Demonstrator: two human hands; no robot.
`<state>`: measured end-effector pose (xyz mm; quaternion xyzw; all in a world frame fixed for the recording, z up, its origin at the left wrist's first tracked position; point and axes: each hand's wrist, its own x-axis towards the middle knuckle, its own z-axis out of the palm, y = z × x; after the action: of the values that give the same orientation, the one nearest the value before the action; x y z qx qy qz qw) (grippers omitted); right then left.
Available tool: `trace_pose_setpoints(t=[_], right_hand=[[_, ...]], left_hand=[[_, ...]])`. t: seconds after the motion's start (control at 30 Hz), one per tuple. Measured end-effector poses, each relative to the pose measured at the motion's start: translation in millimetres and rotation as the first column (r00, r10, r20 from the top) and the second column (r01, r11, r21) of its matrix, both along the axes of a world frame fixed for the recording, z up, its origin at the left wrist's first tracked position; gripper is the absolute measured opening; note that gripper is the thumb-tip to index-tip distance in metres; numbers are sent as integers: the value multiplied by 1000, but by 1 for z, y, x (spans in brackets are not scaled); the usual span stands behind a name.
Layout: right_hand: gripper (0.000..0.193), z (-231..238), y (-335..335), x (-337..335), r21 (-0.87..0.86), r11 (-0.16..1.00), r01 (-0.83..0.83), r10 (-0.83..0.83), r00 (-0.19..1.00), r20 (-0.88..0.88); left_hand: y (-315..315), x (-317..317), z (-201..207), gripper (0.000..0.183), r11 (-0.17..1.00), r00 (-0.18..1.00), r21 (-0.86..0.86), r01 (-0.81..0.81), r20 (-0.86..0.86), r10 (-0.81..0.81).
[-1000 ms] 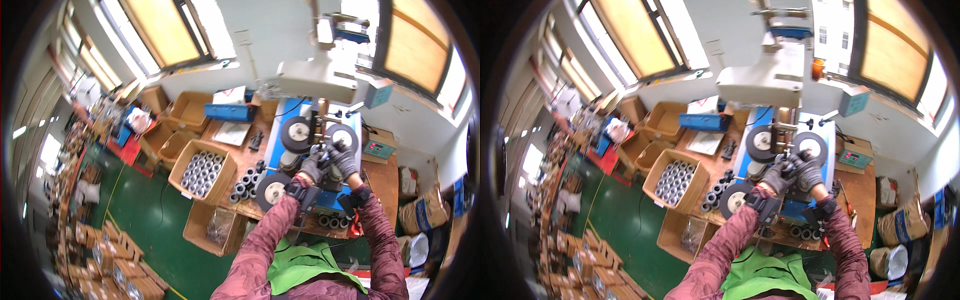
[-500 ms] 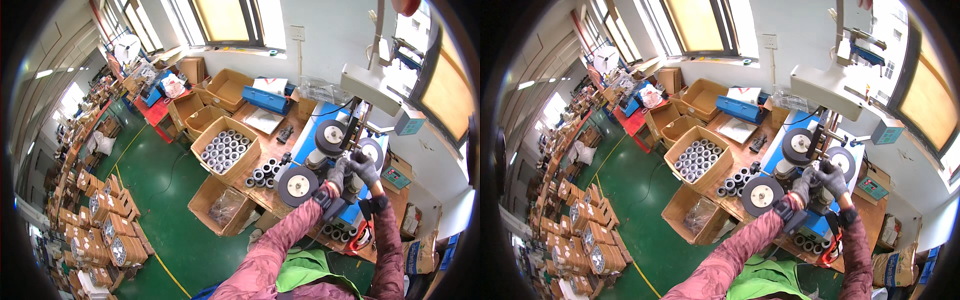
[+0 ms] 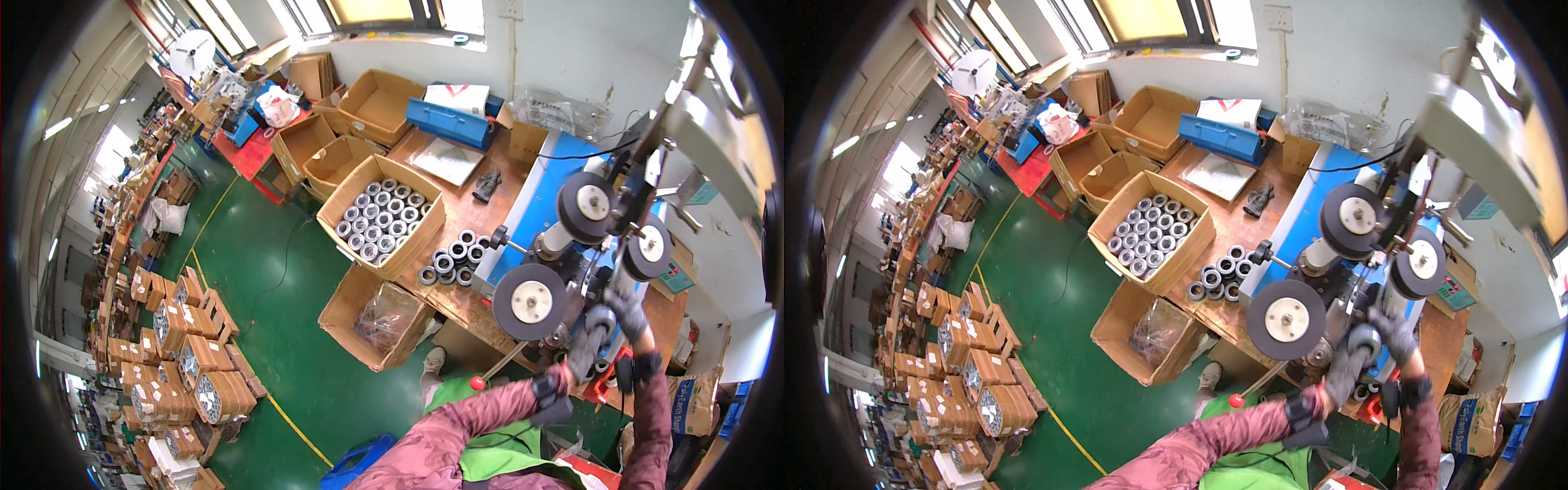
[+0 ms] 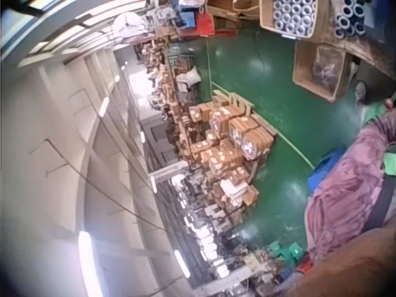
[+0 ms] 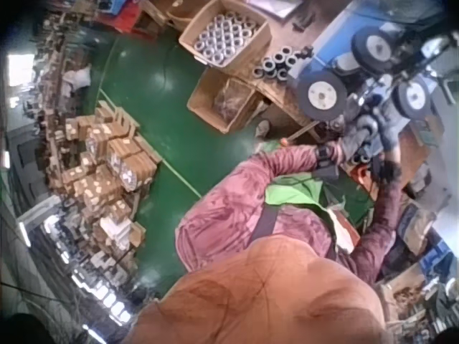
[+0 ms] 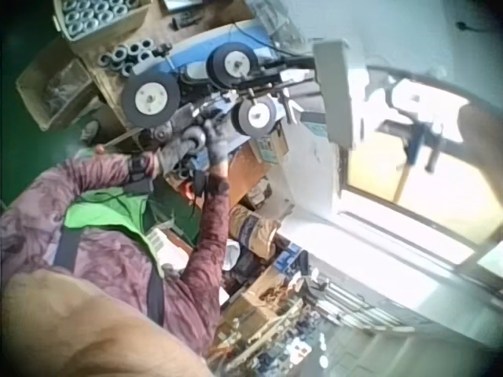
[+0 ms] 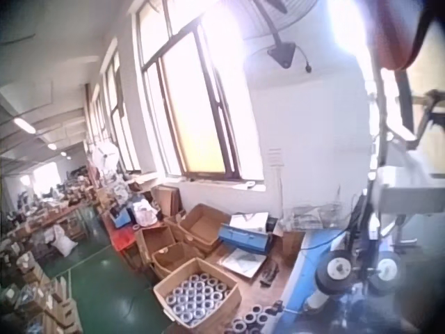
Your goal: Applying tape to metal cylinders and processing them through a rotary machine.
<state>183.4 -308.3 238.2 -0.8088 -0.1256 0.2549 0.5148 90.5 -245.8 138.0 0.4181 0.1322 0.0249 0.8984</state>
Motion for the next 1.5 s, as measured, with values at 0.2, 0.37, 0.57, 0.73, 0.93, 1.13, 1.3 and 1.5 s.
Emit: trace_pose_setpoints(t=[0.2,0.37,0.57,0.73,0.93,1.13,1.3,1.5], right_hand=[[16,-234,-101,-175,-819,522,-239,734,616,288],[22,-377,-77,-229,-518,821,241,-511,715,-477],[29,-265,-86,-309,-207,188,960,-794,25,-607],[18,-173,-14,-287,-350,61,935,-876,-117,-467],[23,-138,-74,-399,-360,-56,931,-971,-135,-198],[34,-94,-160,-513,-549,-328,768,-870,-20,492],[66,-71,-217,-501,-917,-173,360,-895,330,299],[64,-79,-242,-468,-852,-61,521,-647,629,431]], left_hand=[[26,-151,-104,41,773,583,-223,594,-543,-605],[206,-195,-271,20,-208,786,948,242,-317,-530],[304,-38,-216,20,200,810,798,568,-586,37],[358,-8,-271,26,-220,919,972,82,-159,-360],[350,26,-275,46,-205,831,879,431,-475,-288],[333,3,-215,26,400,842,741,540,-477,-252],[340,3,-190,31,104,784,790,604,-565,-257],[399,7,-191,44,-270,652,735,622,-677,-341]])
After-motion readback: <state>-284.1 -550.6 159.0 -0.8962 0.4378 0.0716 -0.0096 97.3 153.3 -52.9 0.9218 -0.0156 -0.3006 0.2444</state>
